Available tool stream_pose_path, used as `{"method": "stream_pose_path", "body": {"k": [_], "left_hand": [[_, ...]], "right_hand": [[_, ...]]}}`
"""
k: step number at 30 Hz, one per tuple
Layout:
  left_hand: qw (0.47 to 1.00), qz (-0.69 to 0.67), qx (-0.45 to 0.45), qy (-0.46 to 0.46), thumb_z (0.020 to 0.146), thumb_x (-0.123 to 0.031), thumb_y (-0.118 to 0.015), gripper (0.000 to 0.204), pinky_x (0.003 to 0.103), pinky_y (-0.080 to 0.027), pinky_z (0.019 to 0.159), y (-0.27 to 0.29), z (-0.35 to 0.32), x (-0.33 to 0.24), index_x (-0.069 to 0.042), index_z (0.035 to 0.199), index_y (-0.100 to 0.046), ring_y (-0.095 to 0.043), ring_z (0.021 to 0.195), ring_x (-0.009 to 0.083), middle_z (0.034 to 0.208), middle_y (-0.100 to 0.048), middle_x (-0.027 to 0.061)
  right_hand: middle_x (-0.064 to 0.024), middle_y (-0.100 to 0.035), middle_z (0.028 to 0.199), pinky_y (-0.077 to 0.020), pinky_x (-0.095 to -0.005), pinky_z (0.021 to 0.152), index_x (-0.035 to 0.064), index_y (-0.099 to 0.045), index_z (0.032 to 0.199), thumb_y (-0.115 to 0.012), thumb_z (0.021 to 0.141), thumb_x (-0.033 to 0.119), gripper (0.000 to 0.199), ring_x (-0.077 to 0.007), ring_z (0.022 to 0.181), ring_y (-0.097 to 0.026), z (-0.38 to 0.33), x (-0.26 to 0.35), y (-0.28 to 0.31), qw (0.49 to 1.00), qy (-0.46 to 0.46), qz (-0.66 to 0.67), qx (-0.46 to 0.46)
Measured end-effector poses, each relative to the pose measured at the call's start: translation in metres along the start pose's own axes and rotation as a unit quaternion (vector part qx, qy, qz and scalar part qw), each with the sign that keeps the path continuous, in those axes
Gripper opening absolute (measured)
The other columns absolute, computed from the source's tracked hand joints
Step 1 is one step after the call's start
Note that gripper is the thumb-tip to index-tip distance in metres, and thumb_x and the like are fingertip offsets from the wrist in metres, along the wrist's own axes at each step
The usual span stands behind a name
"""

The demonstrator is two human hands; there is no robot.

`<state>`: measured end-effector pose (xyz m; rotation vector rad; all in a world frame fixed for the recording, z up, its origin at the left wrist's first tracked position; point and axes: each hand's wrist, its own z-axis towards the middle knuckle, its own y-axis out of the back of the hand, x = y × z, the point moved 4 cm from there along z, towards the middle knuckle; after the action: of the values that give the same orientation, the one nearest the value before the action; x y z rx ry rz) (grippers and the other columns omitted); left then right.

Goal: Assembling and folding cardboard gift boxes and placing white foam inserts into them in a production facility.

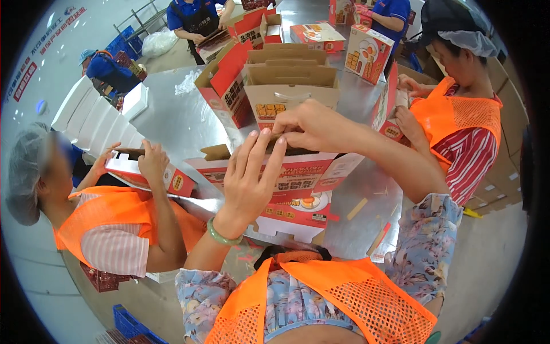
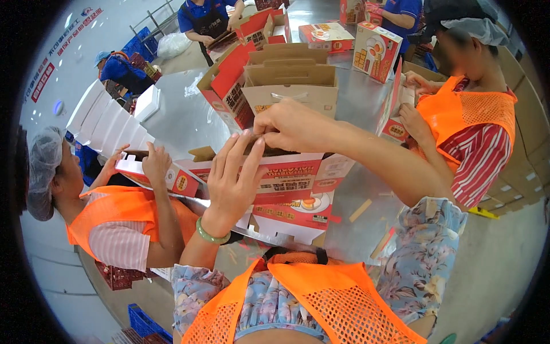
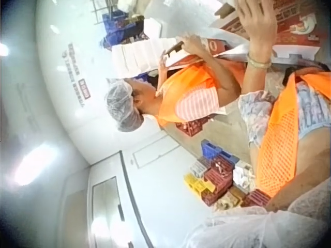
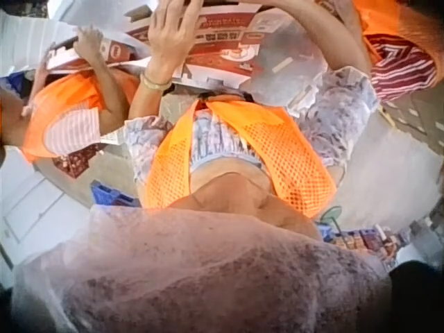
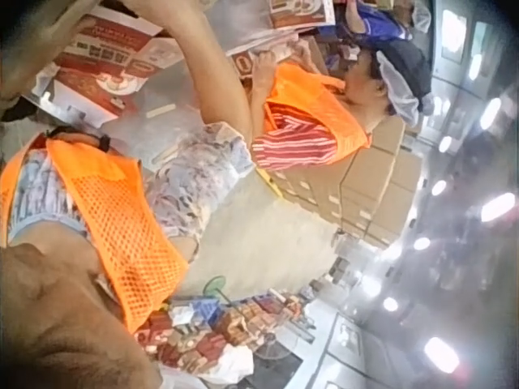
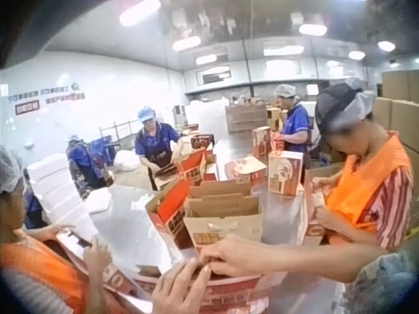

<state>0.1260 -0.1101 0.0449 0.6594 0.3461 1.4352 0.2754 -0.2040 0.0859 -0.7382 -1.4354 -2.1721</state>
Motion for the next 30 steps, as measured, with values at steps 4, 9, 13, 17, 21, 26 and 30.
{"method": "stream_pose_path", "body": {"k": [4,9,13,17,21,26,30], "left_hand": [[0.998,-0.003,0.059,0.014,0.079,-0.014,-0.068,0.03,0.04,-0.05,0.082,0.003,0.004,-0.002,-0.009,0.109,-0.067,-0.061,0.096,0.0276,0.101,-0.062,0.011],[0.951,-0.233,0.152,-0.135,0.075,-0.011,-0.066,0.015,0.033,-0.045,0.065,0.026,0.033,-0.038,-0.009,0.088,-0.058,-0.054,0.075,0.0197,0.081,-0.052,0.0034],[0.941,-0.275,0.194,-0.025,0.077,-0.005,-0.063,0.024,0.036,-0.05,0.065,0.005,0.033,-0.037,-0.007,0.101,-0.059,-0.059,0.074,0.0264,0.084,-0.057,0.0075],[0.912,-0.359,0.18,0.086,0.087,-0.008,-0.064,0.022,0.043,-0.052,0.064,-0.016,0.003,-0.011,-0.006,0.107,-0.055,-0.066,0.077,0.0355,0.087,-0.063,0.0142],[0.827,-0.372,0.366,0.212,0.093,-0.024,-0.068,0.03,0.047,-0.052,0.066,-0.001,-0.012,0.024,-0.004,0.107,-0.051,-0.067,0.079,0.0429,0.088,-0.067,0.0191],[0.654,-0.415,0.632,0.034,0.09,-0.064,-0.061,0.07,0.045,-0.054,0.078,0.006,-0.023,0.057,-0.001,0.12,-0.062,-0.068,0.093,0.0392,0.099,-0.07,0.021],[0.712,-0.384,0.587,-0.034,0.085,-0.07,-0.06,0.084,0.045,-0.052,0.091,0.034,-0.025,0.055,0.001,0.128,-0.058,-0.062,0.111,0.04,0.119,-0.065,0.0225]], "right_hand": [[-0.0204,-0.07,0.083,-0.0514,-0.0461,0.071,0.0013,-0.069,0.088,-0.065,0.084,0.013,0.013,-0.0388,0.079,-0.067,0.008,-0.018,0.005,0.995,0.01,-0.09,-0.032],[-0.0182,-0.069,0.083,-0.0509,-0.0506,0.068,0.0056,-0.062,0.097,-0.068,0.088,0.019,0.018,-0.0389,0.076,-0.067,0.027,-0.031,0.014,0.948,-0.006,-0.316,-0.04],[-0.0151,-0.069,0.101,-0.052,-0.0509,0.072,0.0103,-0.055,0.105,-0.068,0.089,0.022,0.024,-0.0377,0.091,-0.067,0.023,-0.031,-0.022,0.955,0.026,-0.29,-0.055],[-0.0172,-0.068,0.097,-0.0492,-0.0553,0.066,0.0072,-0.056,0.103,-0.063,0.093,0.024,0.021,-0.0424,0.086,-0.066,-0.015,-0.017,-0.034,0.991,-0.102,-0.073,-0.047],[-0.0105,-0.068,0.09,-0.0512,-0.0464,0.068,0.0071,-0.061,0.092,-0.064,0.094,0.026,0.019,-0.0338,0.081,-0.067,-0.061,0.008,-0.029,0.995,-0.058,-0.061,0.06],[-0.0051,-0.061,0.075,-0.0499,-0.0375,0.062,0.01,-0.064,0.091,-0.067,0.09,0.026,0.016,-0.024,0.073,-0.066,-0.088,0.033,-0.057,0.961,0.029,-0.197,0.191],[-0.0017,-0.054,0.069,-0.0454,-0.0341,0.053,0.0112,-0.061,0.084,-0.073,0.077,0.019,0.015,-0.0192,0.063,-0.059,-0.086,0.062,-0.019,0.97,0.13,-0.173,0.108]]}}
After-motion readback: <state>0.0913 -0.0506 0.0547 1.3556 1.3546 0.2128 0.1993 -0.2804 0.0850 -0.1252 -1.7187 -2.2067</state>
